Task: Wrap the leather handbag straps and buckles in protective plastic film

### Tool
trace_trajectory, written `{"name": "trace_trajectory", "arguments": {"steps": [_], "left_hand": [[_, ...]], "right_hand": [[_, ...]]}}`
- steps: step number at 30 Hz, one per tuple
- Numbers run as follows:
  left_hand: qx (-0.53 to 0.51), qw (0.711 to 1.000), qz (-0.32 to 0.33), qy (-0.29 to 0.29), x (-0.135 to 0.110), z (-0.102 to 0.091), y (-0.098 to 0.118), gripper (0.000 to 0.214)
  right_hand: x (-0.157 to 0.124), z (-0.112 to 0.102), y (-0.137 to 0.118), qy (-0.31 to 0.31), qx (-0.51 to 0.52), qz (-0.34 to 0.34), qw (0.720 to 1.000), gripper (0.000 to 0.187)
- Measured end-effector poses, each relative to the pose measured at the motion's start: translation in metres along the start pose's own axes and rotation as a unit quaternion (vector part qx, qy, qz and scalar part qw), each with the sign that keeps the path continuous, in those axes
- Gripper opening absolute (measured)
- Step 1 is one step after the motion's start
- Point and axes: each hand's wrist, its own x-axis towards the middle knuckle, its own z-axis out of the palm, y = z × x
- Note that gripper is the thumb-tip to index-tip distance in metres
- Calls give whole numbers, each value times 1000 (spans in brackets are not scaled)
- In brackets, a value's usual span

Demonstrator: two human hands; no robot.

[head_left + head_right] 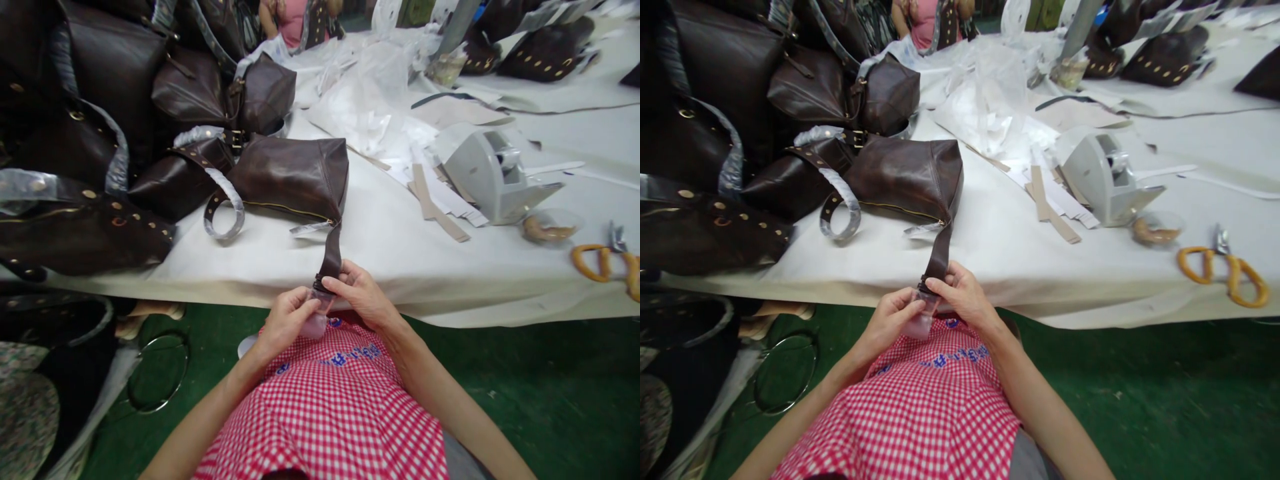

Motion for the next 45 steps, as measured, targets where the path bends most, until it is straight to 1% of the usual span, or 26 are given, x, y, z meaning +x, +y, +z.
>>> {"name": "trace_trajectory", "arguments": {"steps": [4, 9, 13, 16, 18, 20, 23, 24, 26, 28, 31, 33, 35, 37, 41, 45], "left_hand": [[21, 1000, -1, 15, -1, 1, 1, 22], [12, 999, 6, 34, 0, 5, -3, 18], [-51, 998, -18, 34, 1, 8, -1, 19], [-114, 992, -41, 37, 2, 9, 3, 29], [-135, 989, -43, 40, 4, 9, 5, 33], [-146, 988, -39, 33, 7, 8, 7, 33], [-176, 983, -42, 17, 11, 6, 9, 32], [-184, 982, -44, 18, 12, 6, 9, 32], [-198, 979, -51, 20, 14, 6, 10, 32], [-215, 975, -60, 19, 15, 8, 10, 32], [-240, 968, -72, 15, 16, 13, 10, 34], [-245, 967, -67, 11, 17, 17, 9, 32], [-244, 968, -58, 11, 17, 19, 8, 28], [-236, 970, -54, 13, 18, 21, 8, 23], [-224, 972, -65, 12, 20, 22, 7, 20], [-222, 973, -70, 6, 21, 21, 5, 20]], "right_hand": [[-1, -1, 1, 0, 2, 2, 1000, 35], [0, -1, 2, -11, -4, 9, 1000, 31], [2, -1, 3, -5, -16, 7, 1000, 29], [3, -1, 5, 0, -40, 8, 999, 31], [2, -1, 6, -3, -51, 7, 999, 33], [-1, -2, 6, -2, -39, 11, 999, 36], [-9, -10, 5, 30, 4, 24, 999, 42], [-12, -14, 5, 44, -3, 21, 999, 43], [-20, -20, 5, 63, -57, -9, 996, 41], [-27, -24, 7, 61, -114, -43, 991, 35], [-36, -22, 12, 52, -147, -67, 986, 25], [-40, -19, 14, 70, -194, -96, 974, 21], [-42, -17, 14, 96, -253, -144, 952, 17], [-44, -17, 13, 103, -294, -185, 932, 12], [-45, -20, 10, 78, -344, -212, 911, 5], [-44, -25, 10, 34, -408, -250, 877, 9]]}}
